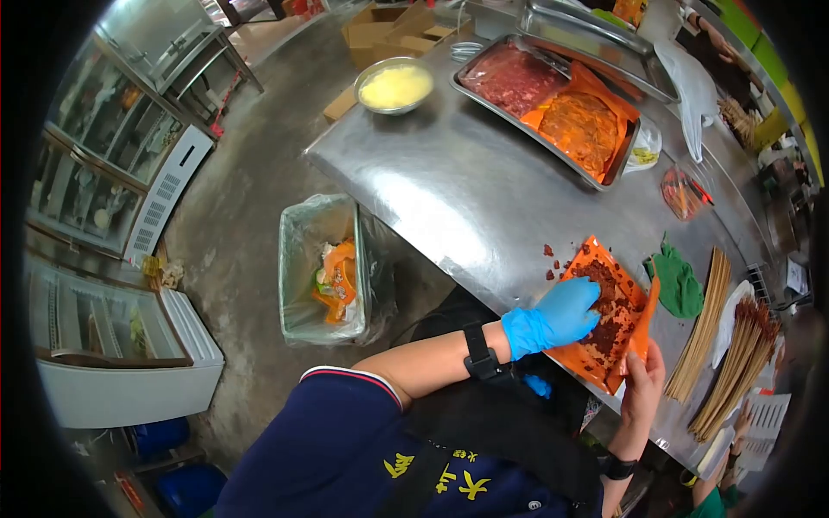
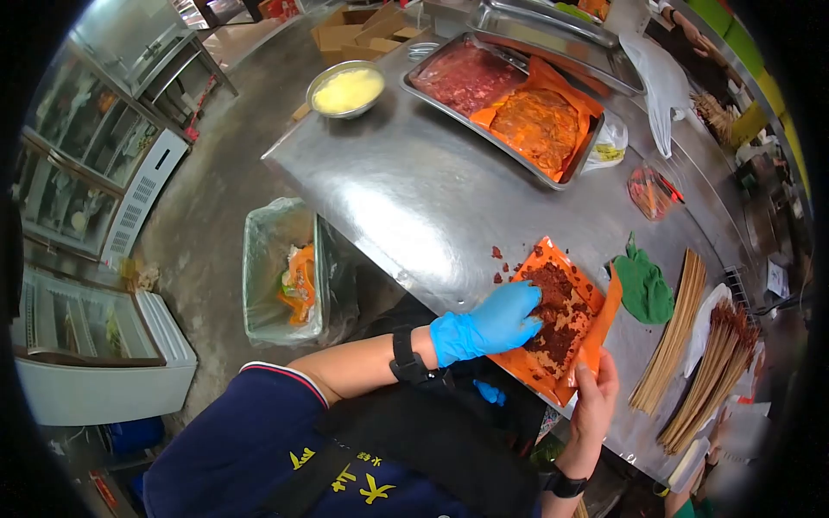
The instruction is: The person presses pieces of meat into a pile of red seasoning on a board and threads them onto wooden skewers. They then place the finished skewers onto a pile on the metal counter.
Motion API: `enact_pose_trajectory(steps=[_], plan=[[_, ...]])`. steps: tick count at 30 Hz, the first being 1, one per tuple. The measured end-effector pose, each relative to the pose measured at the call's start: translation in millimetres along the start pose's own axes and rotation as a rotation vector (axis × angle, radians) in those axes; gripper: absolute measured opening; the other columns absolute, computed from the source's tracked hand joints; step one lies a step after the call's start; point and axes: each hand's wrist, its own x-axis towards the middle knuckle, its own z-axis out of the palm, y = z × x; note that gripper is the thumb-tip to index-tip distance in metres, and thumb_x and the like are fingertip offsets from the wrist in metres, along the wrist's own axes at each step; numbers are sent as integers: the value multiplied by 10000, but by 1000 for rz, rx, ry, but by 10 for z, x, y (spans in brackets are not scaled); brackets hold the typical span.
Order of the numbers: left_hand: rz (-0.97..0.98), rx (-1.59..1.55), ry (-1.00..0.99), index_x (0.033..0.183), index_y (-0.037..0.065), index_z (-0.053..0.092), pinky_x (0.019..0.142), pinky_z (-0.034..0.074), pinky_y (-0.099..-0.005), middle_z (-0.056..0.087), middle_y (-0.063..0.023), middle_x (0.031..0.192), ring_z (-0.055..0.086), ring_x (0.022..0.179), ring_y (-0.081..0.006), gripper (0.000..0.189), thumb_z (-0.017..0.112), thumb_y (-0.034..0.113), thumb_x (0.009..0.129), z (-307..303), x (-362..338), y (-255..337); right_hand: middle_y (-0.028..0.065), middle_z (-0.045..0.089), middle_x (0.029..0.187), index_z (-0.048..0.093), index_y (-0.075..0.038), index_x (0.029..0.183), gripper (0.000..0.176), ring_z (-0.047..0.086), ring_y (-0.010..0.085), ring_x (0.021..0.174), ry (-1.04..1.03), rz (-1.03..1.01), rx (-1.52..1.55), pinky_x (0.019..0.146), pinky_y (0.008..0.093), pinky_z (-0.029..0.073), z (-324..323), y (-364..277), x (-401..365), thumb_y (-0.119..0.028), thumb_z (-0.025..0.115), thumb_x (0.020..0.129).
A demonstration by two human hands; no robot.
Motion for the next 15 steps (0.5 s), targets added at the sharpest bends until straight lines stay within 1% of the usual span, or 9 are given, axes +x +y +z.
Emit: enact_pose_trajectory(steps=[2, 3, 4, 6, 8, 9, 10, 12, 15], plan=[[-135, -18, -60, 806, -27, 502, 679, 415, -482, 536, -248, 783, 516, 757, -423, 205, 562, 147, 716, -90, 16, 53, 60, 591, 1025, 495, 1, 1144, 335, 561, 86, 832, 54, 41, -67, 710, 210, 435, 107, -8, 50, -71, 565, 824], [-187, -45, -77, 758, -28, 494, 638, 415, -480, 535, -240, 738, 520, 730, -424, 176, 553, 131, 708, -175, 50, 110, 53, 591, 1008, 496, 1, 1139, 335, 556, 82, 820, 88, 38, -55, 706, 209, 432, 89, 52, 76, -68, 565, 818], [-206, -53, -111, 798, -34, 534, 636, 430, -471, 556, -247, 778, 530, 726, -422, 169, 533, 101, 696, -250, 80, 88, 47, 591, 991, 497, 0, 1134, 336, 550, 78, 808, 120, 31, -45, 703, 208, 428, 33, 70, 78, -66, 564, 812], [-84, -376, 83, 909, -26, 572, 645, 465, -403, 597, -198, 807, 580, 714, -329, 235, 504, 69, 705, -304, 108, -18, 49, 557, 1038, 481, -12, 1161, 381, 531, 87, 825, 161, 83, -28, 703, 204, 421, -163, 40, 29, -45, 559, 789], [-360, -619, 39, 1006, -9, 589, 675, 485, -337, 620, -124, 844, 590, 739, -205, 308, 469, 31, 725, -511, 111, -92, 57, 506, 1116, 457, -31, 1201, 461, 511, 113, 864, 272, -16, -309, 707, 213, 423, -376, 68, -49, -16, 565, 753], [-381, -588, 57, 1023, -11, 583, 690, 486, -313, 613, -103, 872, 580, 762, -173, 316, 457, 20, 736, -662, 164, -86, 70, 468, 1168, 430, -44, 1228, 512, 500, 143, 945, 352, -137, -531, 725, 229, 429, -491, 104, -75, 5, 561, 735], [-402, -556, 80, 1040, -13, 577, 704, 486, -289, 607, -82, 900, 570, 785, -141, 324, 445, 9, 746, -819, 219, -70, 70, 468, 1168, 430, -44, 1228, 512, 500, 143, 945, 374, -131, -534, 725, 229, 429, -482, 28, -117, 5, 561, 735], [-461, -613, 149, 1071, -57, 547, 858, 438, -312, 595, -131, 1037, 563, 967, -199, 331, 440, 54, 778, -1065, 244, -135, 69, 515, 1087, 475, -29, 1184, 456, 525, 163, 935, 483, -486, -844, 729, 248, 443, -298, -343, -119, 17, 561, 738], [-341, -1042, 294, 1137, -62, 496, 923, 419, -391, 557, -178, 1119, 542, 1039, -280, 349, 430, 127, 852, -1206, 198, -296, 94, 574, 915, 560, 3, 1042, 296, 574, 198, 837, 169, -452, -885, 740, 294, 460, 224, -919, 14, 7, 567, 746]])
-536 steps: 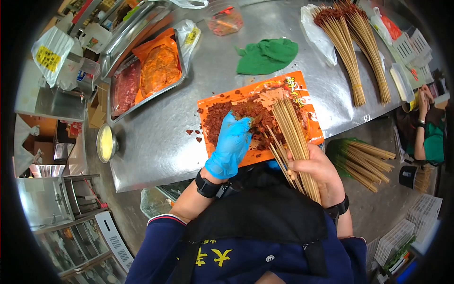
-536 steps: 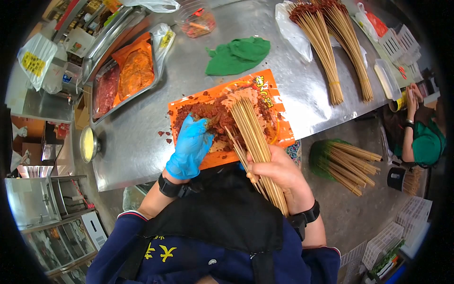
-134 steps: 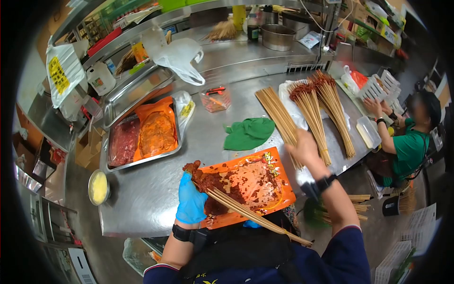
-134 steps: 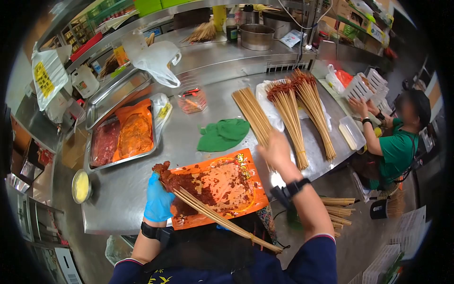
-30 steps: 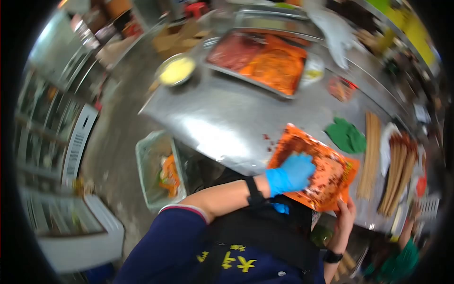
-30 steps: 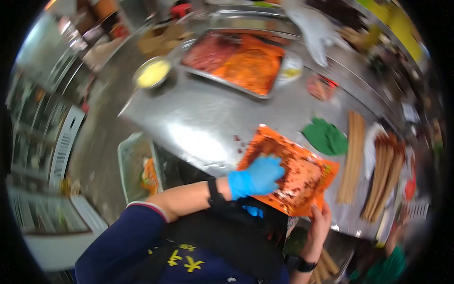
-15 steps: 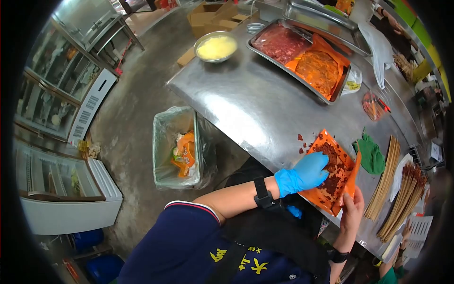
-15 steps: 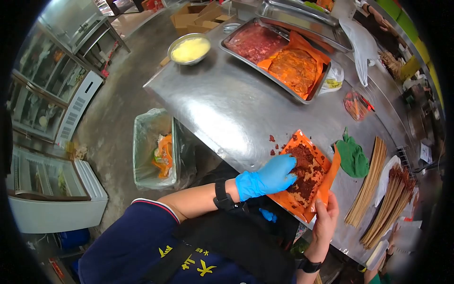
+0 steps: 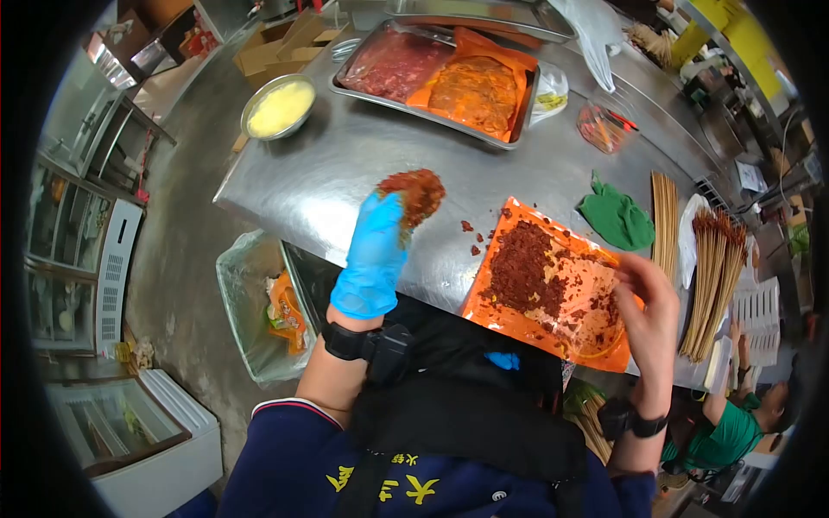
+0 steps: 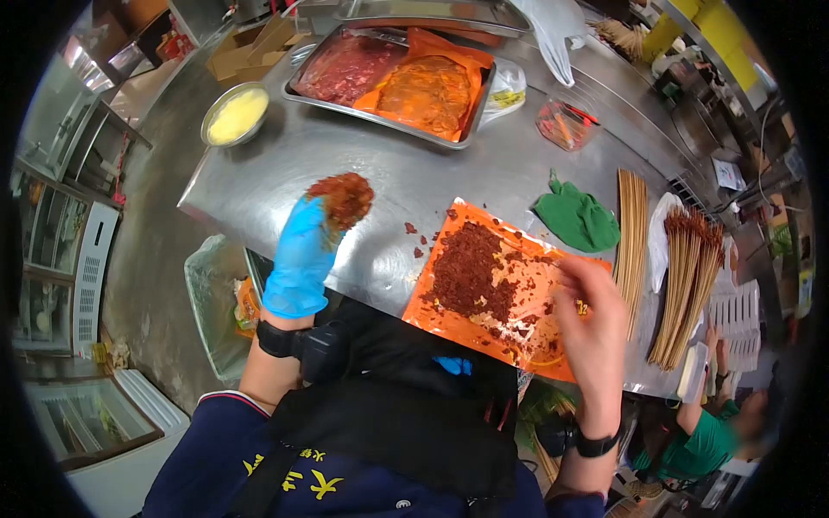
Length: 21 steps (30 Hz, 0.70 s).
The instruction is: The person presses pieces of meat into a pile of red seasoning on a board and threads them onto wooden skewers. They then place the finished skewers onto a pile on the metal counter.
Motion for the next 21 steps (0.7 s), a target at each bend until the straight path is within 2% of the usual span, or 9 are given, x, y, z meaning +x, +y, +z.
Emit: enact_pose_trajectory(steps=[3, 5, 10, 11, 14, 15, 18, 19, 21], plan=[[-4, -186, 37, 1171, -59, 462, 967, 394, -448, 522, -205, 1164, 515, 1081, -341, 352, 422, 136, 881, 2, -74, 129, 150, 590, 877, 575, 7, 978, 240, 593, 277, 792, -244, -205, -58, 746, 341, 470, 393, -255, 413, -25, 572, 740], [-12, -236, 50, 1167, -56, 465, 964, 394, -451, 526, -202, 1158, 514, 1080, -345, 349, 428, 152, 890, 12, -183, 201, 172, 589, 910, 581, -9, 983, 246, 582, 319, 825, -246, -377, -215, 735, 367, 469, 771, -34, 631, -46, 567, 740], [-90, -283, 22, 1148, -47, 488, 936, 417, -440, 550, -188, 1119, 536, 1047, -329, 345, 488, 151, 866, -112, -301, 89, 169, 596, 918, 586, -21, 989, 240, 581, 330, 848, -231, -237, -152, 741, 374, 467, 793, -215, 525, -79, 568, 757], [-111, -186, 64, 1140, -46, 499, 908, 435, -404, 572, -167, 1091, 563, 1008, -282, 329, 473, 115, 855, -152, -265, -65, 165, 598, 919, 587, -21, 988, 240, 584, 324, 848, -230, -181, -108, 740, 371, 468, 736, -187, 479, -85, 576, 757], [-184, 142, -45, 1107, -52, 524, 852, 458, -326, 596, -125, 1054, 586, 950, -211, 317, 437, 31, 813, 53, -155, -180, 146, 598, 885, 588, -11, 974, 231, 595, 276, 811, -112, -114, -92, 733, 321, 471, 430, 29, 313, -59, 598, 749], [-190, 143, -56, 1107, -52, 524, 852, 458, -326, 596, -125, 1054, 586, 950, -211, 317, 437, 31, 813, 104, -76, -212, 140, 596, 877, 588, -7, 977, 232, 597, 265, 801, -69, -101, -130, 727, 310, 472, 293, 91, 242, -43, 596, 749], [-115, 1004, -414, 1043, -13, 576, 781, 478, -319, 601, -121, 990, 601, 897, -204, 264, 485, -3, 796, 248, 188, -236, 110, 599, 876, 584, 8, 1000, 234, 604, 185, 782, 18, 95, -25, 701, 274, 477, -43, 348, -29, -1, 578, 766], [-120, 1013, -426, 1043, -13, 576, 781, 478, -319, 601, -121, 990, 601, 897, -204, 264, 485, -3, 796, 288, 239, -234, 96, 608, 893, 591, -2, 1003, 230, 609, 179, 793, 43, 160, -1, 721, 277, 482, -128, 505, -141, 2, 571, 774], [-57, 1324, -614, 1057, 29, 585, 809, 476, -321, 574, -131, 1101, 605, 893, -269, 268, 501, 10, 803, 357, 322, -229, 92, 618, 964, 604, -31, 1024, 255, 620, 201, 863, 81, 243, -3, 750, 285, 483, -292, 728, -360, 17, 554, 778]])
